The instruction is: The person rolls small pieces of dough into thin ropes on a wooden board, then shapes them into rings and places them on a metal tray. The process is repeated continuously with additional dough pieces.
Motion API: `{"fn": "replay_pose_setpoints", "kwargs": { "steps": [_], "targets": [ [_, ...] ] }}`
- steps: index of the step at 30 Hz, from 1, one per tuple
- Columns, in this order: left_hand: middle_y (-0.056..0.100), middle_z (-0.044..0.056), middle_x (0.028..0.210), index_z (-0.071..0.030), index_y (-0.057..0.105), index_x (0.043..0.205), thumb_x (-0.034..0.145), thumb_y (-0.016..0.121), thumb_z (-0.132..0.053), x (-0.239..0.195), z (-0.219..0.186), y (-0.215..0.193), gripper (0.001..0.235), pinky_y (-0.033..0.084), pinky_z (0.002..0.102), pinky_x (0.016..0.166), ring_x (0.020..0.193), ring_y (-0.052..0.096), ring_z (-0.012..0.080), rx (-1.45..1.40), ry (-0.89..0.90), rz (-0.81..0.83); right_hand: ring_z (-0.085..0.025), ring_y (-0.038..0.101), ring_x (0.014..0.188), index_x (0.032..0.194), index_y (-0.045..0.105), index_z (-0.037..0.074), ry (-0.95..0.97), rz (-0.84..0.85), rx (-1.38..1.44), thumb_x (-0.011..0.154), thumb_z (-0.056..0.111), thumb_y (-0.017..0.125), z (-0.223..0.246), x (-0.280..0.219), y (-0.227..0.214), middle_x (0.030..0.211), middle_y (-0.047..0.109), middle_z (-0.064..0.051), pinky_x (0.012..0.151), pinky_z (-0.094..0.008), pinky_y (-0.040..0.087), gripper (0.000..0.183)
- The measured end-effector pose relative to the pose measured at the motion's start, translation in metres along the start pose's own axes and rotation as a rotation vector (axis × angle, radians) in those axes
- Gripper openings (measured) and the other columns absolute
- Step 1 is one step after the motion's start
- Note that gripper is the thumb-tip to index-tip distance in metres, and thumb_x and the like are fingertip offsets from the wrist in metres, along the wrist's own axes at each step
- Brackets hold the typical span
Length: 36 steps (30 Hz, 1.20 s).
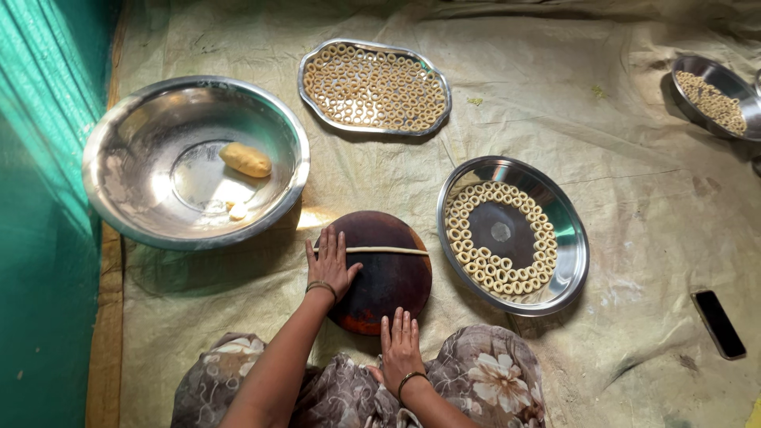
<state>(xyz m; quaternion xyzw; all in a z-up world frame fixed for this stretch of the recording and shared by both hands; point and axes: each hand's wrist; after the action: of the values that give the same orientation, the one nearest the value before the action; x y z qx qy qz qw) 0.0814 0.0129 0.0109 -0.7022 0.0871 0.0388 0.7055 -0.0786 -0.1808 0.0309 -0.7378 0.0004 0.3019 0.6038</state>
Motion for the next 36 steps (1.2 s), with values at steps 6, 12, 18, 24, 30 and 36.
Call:
{"fn": "replay_pose_setpoints", "kwargs": {
  "steps": [6,12,18,24,30,36],
  "targets": [
    [-0.012,0.017,0.171,-0.004,0.000,0.163,0.098,0.029,-0.074,-0.042,-0.012,0.001,0.100,-0.006,0.062,0.121,0.156,-0.017,0.0314,0.034,-0.014,0.141,-0.054,0.001,0.151,0.157,0.002,-0.011,0.007,0.023,0.004,0.095,0.073,0.046,0.002,0.000,-0.002,0.161,0.001,-0.042,0.121,-0.060,0.002,0.114],
    [-0.013,0.015,0.172,-0.004,0.001,0.163,0.096,0.033,-0.074,-0.084,-0.016,0.012,0.103,-0.004,0.065,0.120,0.156,-0.017,0.0292,0.028,0.004,0.190,-0.052,0.002,0.152,0.158,0.004,-0.010,0.015,0.006,-0.019,0.095,0.073,0.045,0.002,-0.002,-0.005,0.162,0.002,-0.041,0.121,-0.060,0.002,0.112],
    [-0.010,0.016,0.172,-0.004,0.005,0.164,0.096,0.038,-0.074,-0.103,-0.022,0.027,0.103,-0.006,0.065,0.120,0.157,-0.015,0.0281,0.000,-0.024,0.148,-0.052,0.001,0.152,0.159,0.005,-0.009,0.030,0.002,-0.011,0.096,0.072,0.043,0.002,-0.001,-0.006,0.163,0.002,-0.040,0.122,-0.059,0.001,0.109],
    [-0.009,0.011,0.172,-0.006,0.005,0.164,0.094,0.039,-0.074,-0.089,-0.018,0.031,0.103,-0.008,0.065,0.120,0.157,-0.014,0.0255,-0.070,-0.075,0.100,-0.052,0.001,0.153,0.160,0.006,-0.005,0.046,0.024,-0.013,0.096,0.073,0.041,0.004,0.004,0.002,0.164,0.002,-0.038,0.122,-0.059,0.002,0.107],
    [-0.009,0.012,0.171,-0.007,0.005,0.162,0.096,0.031,-0.072,-0.051,-0.008,0.025,0.096,-0.011,0.065,0.118,0.155,-0.015,0.0239,-0.025,-0.012,0.046,-0.053,0.003,0.152,0.160,0.006,-0.004,0.052,0.022,-0.094,0.096,0.074,0.039,0.006,0.010,0.012,0.163,0.002,-0.039,0.121,-0.060,0.003,0.107],
    [-0.003,0.014,0.172,-0.007,0.008,0.162,0.098,0.030,-0.071,0.009,0.007,0.012,0.094,-0.010,0.064,0.120,0.157,-0.011,0.0261,-0.042,0.033,-0.024,-0.055,0.003,0.151,0.160,0.005,-0.005,0.030,0.055,-0.079,0.095,0.074,0.039,0.004,0.011,0.011,0.162,0.001,-0.040,0.120,-0.061,0.003,0.108]
  ]
}}
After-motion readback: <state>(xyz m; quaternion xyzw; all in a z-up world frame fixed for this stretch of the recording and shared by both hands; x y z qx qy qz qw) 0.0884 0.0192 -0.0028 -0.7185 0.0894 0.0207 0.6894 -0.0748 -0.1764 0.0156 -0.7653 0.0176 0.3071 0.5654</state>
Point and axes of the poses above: each hand's wrist, its own x-axis towards the middle knuckle, its own y-axis out of the palm, z = x × y
